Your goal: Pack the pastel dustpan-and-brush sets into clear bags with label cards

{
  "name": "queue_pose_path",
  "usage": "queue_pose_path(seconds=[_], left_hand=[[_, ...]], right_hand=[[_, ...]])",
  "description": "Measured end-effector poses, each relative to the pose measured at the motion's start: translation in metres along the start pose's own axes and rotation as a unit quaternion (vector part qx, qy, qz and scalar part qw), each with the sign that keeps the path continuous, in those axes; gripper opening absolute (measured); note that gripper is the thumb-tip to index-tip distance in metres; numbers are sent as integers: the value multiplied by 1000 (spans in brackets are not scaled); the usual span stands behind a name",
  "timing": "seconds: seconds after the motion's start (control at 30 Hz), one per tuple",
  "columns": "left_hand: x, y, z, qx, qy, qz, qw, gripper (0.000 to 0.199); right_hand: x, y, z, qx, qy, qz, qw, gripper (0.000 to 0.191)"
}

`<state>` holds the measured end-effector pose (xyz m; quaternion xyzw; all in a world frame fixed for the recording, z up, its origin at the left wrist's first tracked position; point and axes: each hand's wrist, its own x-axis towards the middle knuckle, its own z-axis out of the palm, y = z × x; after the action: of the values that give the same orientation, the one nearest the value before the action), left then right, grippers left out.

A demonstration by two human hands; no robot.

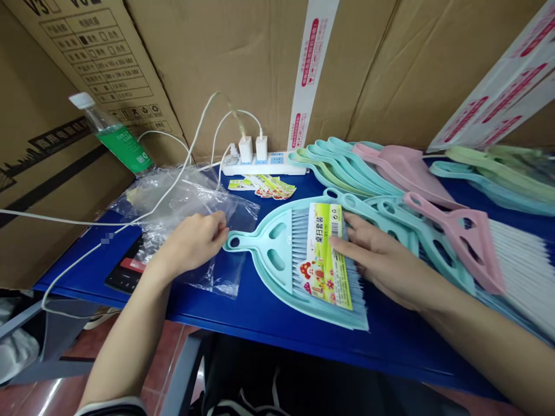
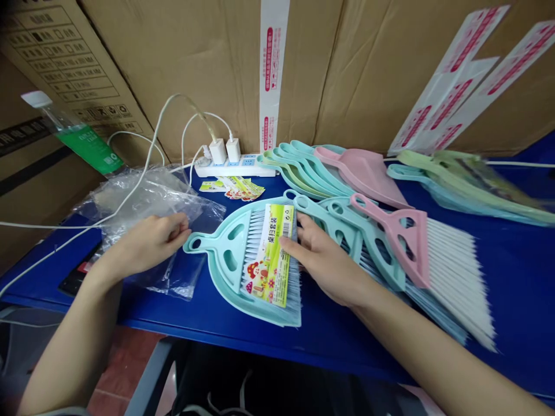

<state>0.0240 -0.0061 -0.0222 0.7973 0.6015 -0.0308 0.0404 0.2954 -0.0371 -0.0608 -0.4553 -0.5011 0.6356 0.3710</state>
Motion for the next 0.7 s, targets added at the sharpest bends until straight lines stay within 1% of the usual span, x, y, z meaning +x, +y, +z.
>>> queue_pose_path(seconds=[0.1,0.2,0.3,0.37,0.47,0.57,0.7], left_hand=[[-2,-1,-1,-113,2,35,993,17],[-2,0,0,-214,-5,68,974,19],[0,4,5,-281,-25,91,955,19],[2,7,8,-311,-34,91,945,18],[4,12,11,-351,-31,84,932,15],[5,16,14,-370,-6,87,925,12],[4,20,15,-371,35,121,920,13]], right_hand=[[1,2,2,22,2,2,1000,81],[1,4,2,23,-1,-11,1000,75],[1,6,3,12,-7,-21,1000,71],[1,7,3,8,-2,-21,1000,72],[1,8,3,14,9,-22,1000,73],[2,7,5,25,13,-19,999,73],[3,6,7,39,2,1,999,71]])
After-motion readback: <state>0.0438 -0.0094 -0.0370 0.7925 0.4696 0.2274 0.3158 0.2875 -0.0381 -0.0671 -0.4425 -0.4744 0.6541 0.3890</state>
